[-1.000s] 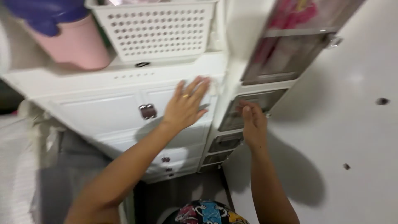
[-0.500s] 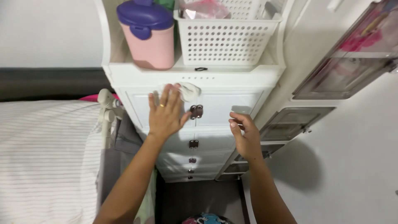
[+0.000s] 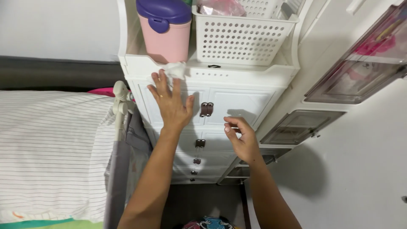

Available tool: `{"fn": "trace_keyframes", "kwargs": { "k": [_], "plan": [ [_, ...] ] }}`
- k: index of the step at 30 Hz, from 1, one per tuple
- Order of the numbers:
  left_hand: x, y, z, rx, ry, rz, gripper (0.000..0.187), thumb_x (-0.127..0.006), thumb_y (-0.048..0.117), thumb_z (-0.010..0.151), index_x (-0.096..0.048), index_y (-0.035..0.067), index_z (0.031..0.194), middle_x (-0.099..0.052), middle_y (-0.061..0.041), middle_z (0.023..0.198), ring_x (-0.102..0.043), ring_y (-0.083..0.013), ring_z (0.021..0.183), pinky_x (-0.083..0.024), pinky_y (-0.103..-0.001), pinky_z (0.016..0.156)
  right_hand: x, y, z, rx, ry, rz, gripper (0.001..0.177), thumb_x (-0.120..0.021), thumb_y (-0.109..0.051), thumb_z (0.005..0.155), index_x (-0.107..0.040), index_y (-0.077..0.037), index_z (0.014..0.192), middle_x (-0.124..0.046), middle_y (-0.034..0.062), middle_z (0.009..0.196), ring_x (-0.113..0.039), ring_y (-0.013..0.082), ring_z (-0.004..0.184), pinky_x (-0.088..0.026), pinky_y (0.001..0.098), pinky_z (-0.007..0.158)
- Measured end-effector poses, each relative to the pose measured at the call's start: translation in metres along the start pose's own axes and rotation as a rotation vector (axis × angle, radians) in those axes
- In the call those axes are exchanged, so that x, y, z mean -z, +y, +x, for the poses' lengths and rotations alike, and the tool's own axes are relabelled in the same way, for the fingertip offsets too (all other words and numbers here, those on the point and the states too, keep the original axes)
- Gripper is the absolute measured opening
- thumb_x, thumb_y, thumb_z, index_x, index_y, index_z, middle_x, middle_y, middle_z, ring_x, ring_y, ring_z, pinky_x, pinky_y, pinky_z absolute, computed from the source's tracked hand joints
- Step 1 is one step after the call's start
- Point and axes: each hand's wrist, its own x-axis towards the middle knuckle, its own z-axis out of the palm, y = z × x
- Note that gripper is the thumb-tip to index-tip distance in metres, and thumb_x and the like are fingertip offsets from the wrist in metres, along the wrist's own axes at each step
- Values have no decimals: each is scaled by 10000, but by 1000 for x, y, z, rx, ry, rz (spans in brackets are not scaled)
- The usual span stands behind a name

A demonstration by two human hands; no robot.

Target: Cleaning a white dresser and various household surfaces using wet wipes.

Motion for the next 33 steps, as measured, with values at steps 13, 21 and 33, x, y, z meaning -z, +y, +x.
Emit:
{"fn": "trace_keyframes", "kwargs": {
  "k": [13, 21, 33],
  "plan": [
    [-106, 184, 7, -136, -422, -208, 545, -696, 405, 888, -590, 88, 1318, -317, -150, 1651, -185, -379, 1561, -81, -760, 1173, 100, 73, 15, -10, 32, 33, 262, -648, -159, 987, -650, 3, 1193, -694, 51, 1080, -668, 124, 1000, -537, 290, 903],
    [-113, 211, 8, -392, -151, -1, 620, -674, 409, 1012, -553, 117, 1545, -331, -73, 1709, -226, -272, 1617, -201, -633, 1267, 120, 86, 24, 157, 56, 187, 257, -524, -160, 1092, -605, 35, 1238, -627, -18, 1100, -527, 55, 1009, -444, 229, 919],
    [-64, 118, -16, -208, 48, 233, 582, -684, 375, 1001, -576, 84, 1493, -395, -114, 1645, -396, -305, 1458, -296, -514, 1093, 94, 83, 27, -25, 3, 99, 334, -589, -276, 1038, -678, -18, 1232, -730, 32, 1134, -689, 146, 1077, -527, 256, 858]
  ]
}}
